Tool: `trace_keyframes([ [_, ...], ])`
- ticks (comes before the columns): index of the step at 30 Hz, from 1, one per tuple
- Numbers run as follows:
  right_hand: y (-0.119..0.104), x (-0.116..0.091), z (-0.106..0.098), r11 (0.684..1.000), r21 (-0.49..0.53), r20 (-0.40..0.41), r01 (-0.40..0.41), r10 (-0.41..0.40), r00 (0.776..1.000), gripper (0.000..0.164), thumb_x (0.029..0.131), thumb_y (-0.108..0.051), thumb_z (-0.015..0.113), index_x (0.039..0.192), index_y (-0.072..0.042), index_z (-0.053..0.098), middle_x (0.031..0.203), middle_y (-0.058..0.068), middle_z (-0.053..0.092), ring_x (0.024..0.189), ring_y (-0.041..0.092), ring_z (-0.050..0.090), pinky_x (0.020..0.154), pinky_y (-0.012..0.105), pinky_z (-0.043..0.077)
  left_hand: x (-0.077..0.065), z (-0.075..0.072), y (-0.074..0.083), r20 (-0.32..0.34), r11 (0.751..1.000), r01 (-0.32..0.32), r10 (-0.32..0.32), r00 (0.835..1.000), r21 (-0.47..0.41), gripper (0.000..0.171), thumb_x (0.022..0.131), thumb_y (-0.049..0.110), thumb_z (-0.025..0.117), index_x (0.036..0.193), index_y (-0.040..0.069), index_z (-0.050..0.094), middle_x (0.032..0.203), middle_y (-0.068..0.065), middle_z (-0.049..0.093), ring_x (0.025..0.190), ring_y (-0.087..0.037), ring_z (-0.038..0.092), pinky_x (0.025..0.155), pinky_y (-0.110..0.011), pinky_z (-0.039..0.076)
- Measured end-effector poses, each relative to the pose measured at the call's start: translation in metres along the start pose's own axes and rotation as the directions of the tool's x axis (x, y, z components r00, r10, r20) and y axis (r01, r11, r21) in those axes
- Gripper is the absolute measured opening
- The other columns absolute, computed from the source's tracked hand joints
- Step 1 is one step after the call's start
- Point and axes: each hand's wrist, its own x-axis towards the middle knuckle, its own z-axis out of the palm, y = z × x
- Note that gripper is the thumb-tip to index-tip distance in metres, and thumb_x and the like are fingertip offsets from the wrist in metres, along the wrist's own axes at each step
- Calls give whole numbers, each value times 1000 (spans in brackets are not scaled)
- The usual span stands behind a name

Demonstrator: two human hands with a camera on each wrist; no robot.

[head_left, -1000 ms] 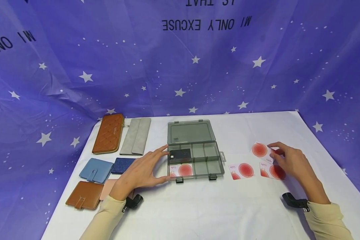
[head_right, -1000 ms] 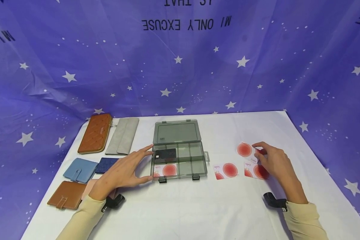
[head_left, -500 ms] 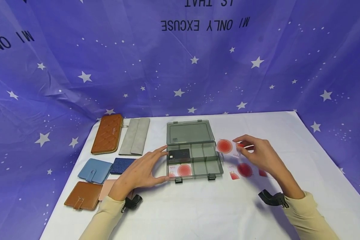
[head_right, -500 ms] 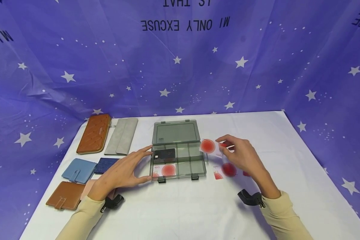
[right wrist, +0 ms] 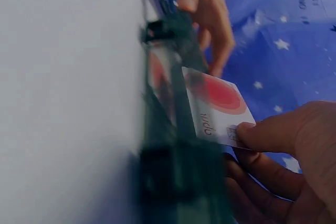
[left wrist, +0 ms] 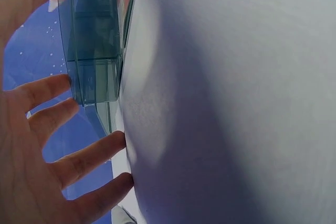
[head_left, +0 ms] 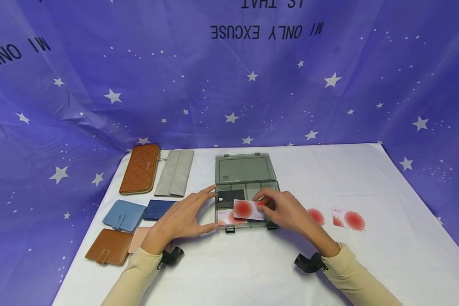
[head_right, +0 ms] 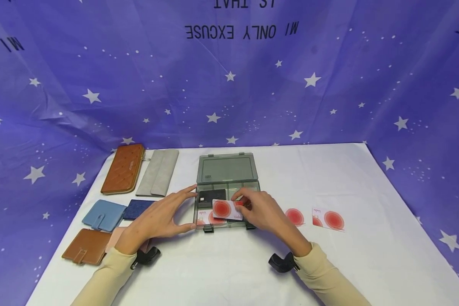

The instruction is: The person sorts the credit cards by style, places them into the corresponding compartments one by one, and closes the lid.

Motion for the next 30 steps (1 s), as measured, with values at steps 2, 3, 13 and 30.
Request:
trace_keyframes([
  [2,-1,0,8,1000,6,3,17,-17,1000,21,97,-11,81,115,-18,75,93,-9,79,83,5,73,76,30,59,0,0,1,1,1000,6,-6,1000,-1,92,90,73,71,163,21,49,175,10,33,149,-28,50,112,-53,50],
  [3,-2,0,12,1000,3,2,24,-24,1000,21,97,-11,81,115,-19,75,93,-10,78,82,4,72,75,30,59,1,0,1,0,1000,8,-8,1000,-4,92,90,73,71,163,21,49,175,10,33,149,-27,50,112,-53,50],
  [13,-4,0,34,993,-91,-24,76,-79,997,20,96,-17,83,113,-25,77,97,-15,77,86,1,71,78,32,59,2,1,1,-2,1000,5,-5,1000,-7,95,89,76,71,163,22,49,176,10,31,141,-25,57,99,-50,56],
  [30,-14,-7,49,916,-374,40,145,-141,989,37,111,-41,59,137,-21,75,123,1,73,113,22,71,86,44,61,1,2,-3,4,1000,-1,1,1000,2,95,87,71,76,163,21,48,176,10,31,138,-23,59,96,-47,58],
])
